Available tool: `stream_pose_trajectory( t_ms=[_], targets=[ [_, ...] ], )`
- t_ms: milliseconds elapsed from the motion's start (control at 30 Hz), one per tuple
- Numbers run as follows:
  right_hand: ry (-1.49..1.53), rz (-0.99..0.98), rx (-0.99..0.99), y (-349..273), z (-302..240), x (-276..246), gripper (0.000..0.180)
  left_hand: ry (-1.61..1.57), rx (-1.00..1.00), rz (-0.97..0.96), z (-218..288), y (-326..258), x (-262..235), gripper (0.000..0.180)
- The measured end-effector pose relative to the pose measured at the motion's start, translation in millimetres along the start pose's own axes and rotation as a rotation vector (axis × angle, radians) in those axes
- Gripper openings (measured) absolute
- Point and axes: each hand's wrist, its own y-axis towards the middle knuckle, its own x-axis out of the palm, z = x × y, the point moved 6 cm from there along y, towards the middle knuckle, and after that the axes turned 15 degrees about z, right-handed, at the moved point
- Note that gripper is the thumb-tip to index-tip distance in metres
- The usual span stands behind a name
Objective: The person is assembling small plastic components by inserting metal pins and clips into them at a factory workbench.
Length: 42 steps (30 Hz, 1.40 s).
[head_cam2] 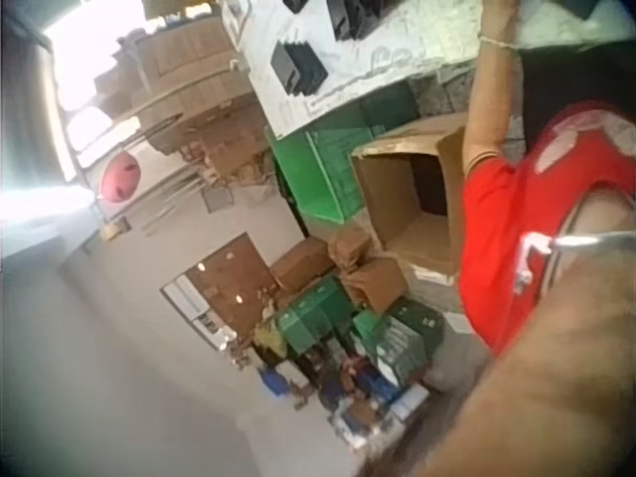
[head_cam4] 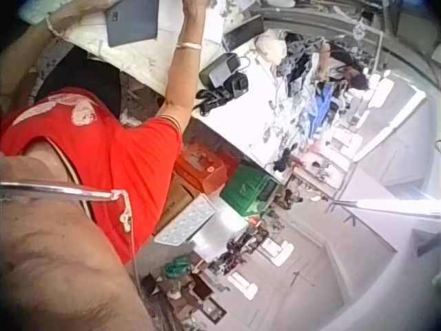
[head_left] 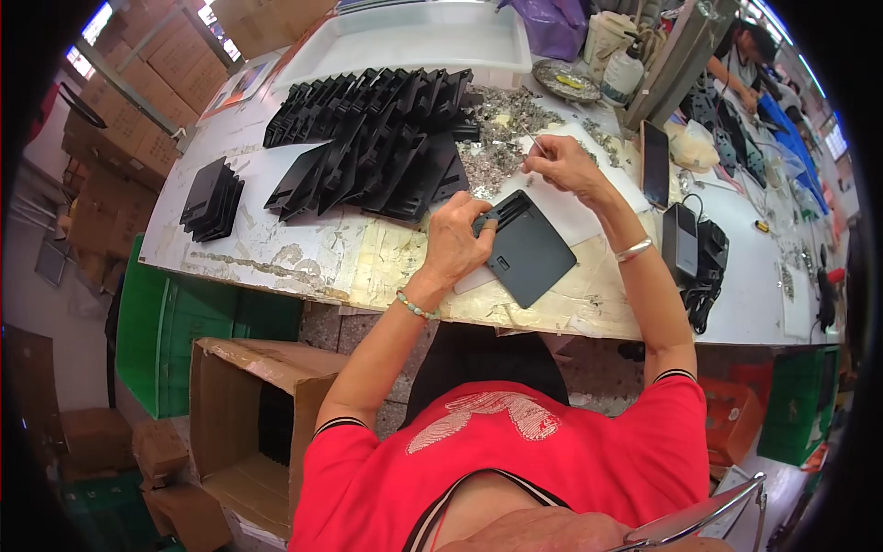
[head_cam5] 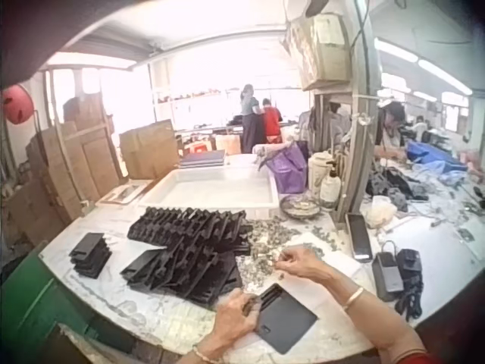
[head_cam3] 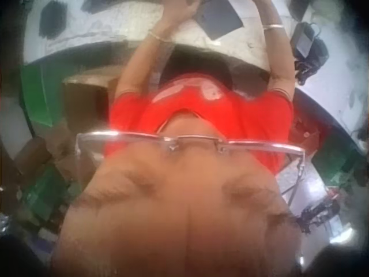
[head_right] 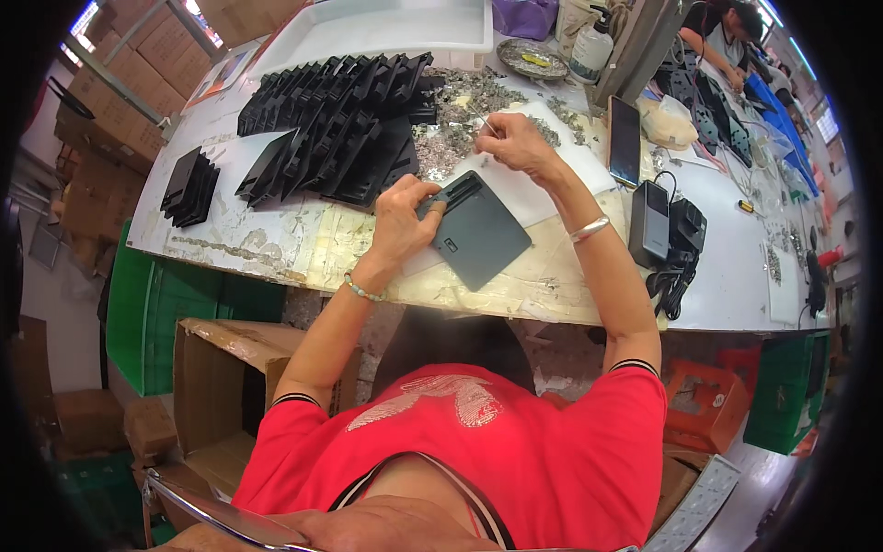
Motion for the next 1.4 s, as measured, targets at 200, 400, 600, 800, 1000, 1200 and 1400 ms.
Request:
stream_pose_trajectory(
  t_ms=[200, 400, 600, 800, 1000, 1200, 1400],
  targets=[
    [0.362, -0.129, 0.186, -30.1, 19.4, 2.4, 0.015, 0.154, 0.1, 0.053, 20.7, 4.9, -8.2, 0.015],
    [0.807, -0.274, 0.271, -57.4, 20.5, 16.4, 0.014, 0.099, 0.27, 0.177, 52.2, 14.0, -0.8, 0.013],
    [0.823, -0.353, 0.256, -64.9, 21.2, 22.8, 0.014, -0.419, -0.356, 0.081, 19.1, 3.2, 25.4, 0.008],
    [0.796, -0.327, 0.22, -69.2, 16.7, 18.3, 0.012, -0.55, -0.499, 0.029, 24.5, -4.5, 26.3, 0.012],
    [0.743, -0.298, 0.184, -69.5, 15.0, 13.2, 0.012, -0.891, -0.792, -0.078, 19.0, -8.9, 38.1, 0.013],
    [0.279, 0.029, 0.106, -52.2, 31.0, -15.5, 0.012, -0.367, -0.361, -0.006, 27.2, 10.2, 34.5, 0.009],
    [0.047, 0.09, 0.014, -45.2, 39.6, -19.6, 0.013, -0.025, 0.06, -0.031, 34.1, 18.8, 45.7, 0.01]
  ],
)
